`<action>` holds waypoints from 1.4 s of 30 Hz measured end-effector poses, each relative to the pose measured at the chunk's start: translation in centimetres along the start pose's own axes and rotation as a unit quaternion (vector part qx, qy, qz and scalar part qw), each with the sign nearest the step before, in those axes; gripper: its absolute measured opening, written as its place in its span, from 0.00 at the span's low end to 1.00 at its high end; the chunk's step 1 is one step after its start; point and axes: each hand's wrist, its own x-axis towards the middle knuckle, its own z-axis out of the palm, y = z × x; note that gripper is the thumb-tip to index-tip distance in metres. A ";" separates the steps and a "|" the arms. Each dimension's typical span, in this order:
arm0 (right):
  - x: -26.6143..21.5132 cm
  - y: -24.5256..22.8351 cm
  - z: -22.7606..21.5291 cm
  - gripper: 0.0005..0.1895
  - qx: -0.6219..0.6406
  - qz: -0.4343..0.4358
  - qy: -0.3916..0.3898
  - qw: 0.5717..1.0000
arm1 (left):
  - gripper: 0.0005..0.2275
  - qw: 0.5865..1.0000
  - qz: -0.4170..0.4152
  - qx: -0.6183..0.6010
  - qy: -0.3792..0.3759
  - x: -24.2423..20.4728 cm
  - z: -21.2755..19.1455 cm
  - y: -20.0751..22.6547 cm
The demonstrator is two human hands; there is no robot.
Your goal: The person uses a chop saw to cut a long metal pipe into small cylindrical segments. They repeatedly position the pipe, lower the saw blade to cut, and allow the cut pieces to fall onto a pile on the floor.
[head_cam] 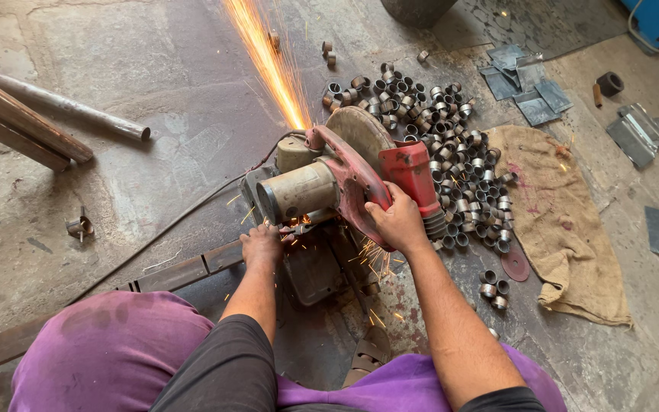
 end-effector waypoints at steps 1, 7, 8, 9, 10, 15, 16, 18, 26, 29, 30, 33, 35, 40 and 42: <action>0.0 0.2 0.1 0.24 -0.003 0.014 -0.003 1.000 | 0.19 1.000 0.002 0.000 -0.008 0.0 -0.1 0.0; -1.1 2.4 0.8 0.25 0.004 -0.031 0.012 0.999 | 0.27 0.999 -0.024 -0.036 -0.032 -0.3 -1.3 0.2; -1.0 2.5 1.0 0.25 0.001 -0.026 0.006 1.000 | 0.29 0.999 -0.023 -0.038 -0.030 -0.3 -1.6 0.2; -0.8 2.5 1.0 0.26 -0.001 -0.020 0.000 1.000 | 0.30 0.999 -0.021 -0.041 -0.028 -0.3 -1.8 0.2; -0.5 2.6 1.2 0.25 -0.011 -0.012 -0.009 1.000 | 0.32 0.999 -0.019 -0.041 -0.030 -0.6 -1.8 0.1; 5.3 1.2 -0.2 0.22 -0.040 0.007 -0.067 0.997 | 0.27 0.997 0.031 -0.068 0.007 -2.1 -2.2 -0.2; 6.7 0.5 -0.3 0.21 -0.033 0.022 -0.085 0.996 | 0.27 0.997 0.038 -0.073 0.014 -2.4 -2.5 -0.4; 9.5 -1.3 -0.9 0.18 -0.016 0.051 -0.121 0.991 | 0.25 0.995 0.056 -0.075 0.019 -2.8 -3.2 -0.9; 15.9 -6.6 -1.5 0.15 -0.044 0.071 -0.167 0.982 | 0.21 0.991 0.078 -0.109 -0.008 -3.5 -4.6 -1.4; 16.0 -7.0 -1.6 0.16 -0.021 0.099 -0.171 0.980 | 0.21 0.989 0.090 -0.116 -0.010 -3.6 -4.9 -1.4; 16.0 -7.2 -1.8 0.16 -0.008 0.114 -0.175 0.978 | 0.21 0.988 0.096 -0.118 -0.006 -3.6 -5.0 -1.3; 15.6 -7.8 -1.9 0.16 -0.020 0.114 -0.174 0.978 | 0.23 0.992 0.096 -0.086 -0.009 -3.3 -5.2 -0.8; 15.4 -8.1 -2.0 0.16 -0.011 0.112 -0.174 0.978 | 0.23 0.995 0.079 -0.064 -0.026 -3.2 -4.9 -0.3; 14.9 -8.4 -2.1 0.16 -0.003 0.114 -0.171 0.979 | 0.20 0.996 0.054 0.060 -0.035 -2.2 -2.7 0.4; 14.8 -8.5 -2.2 0.16 0.001 0.116 -0.172 0.978 | 0.19 0.994 0.067 0.085 0.015 -1.7 -1.6 0.2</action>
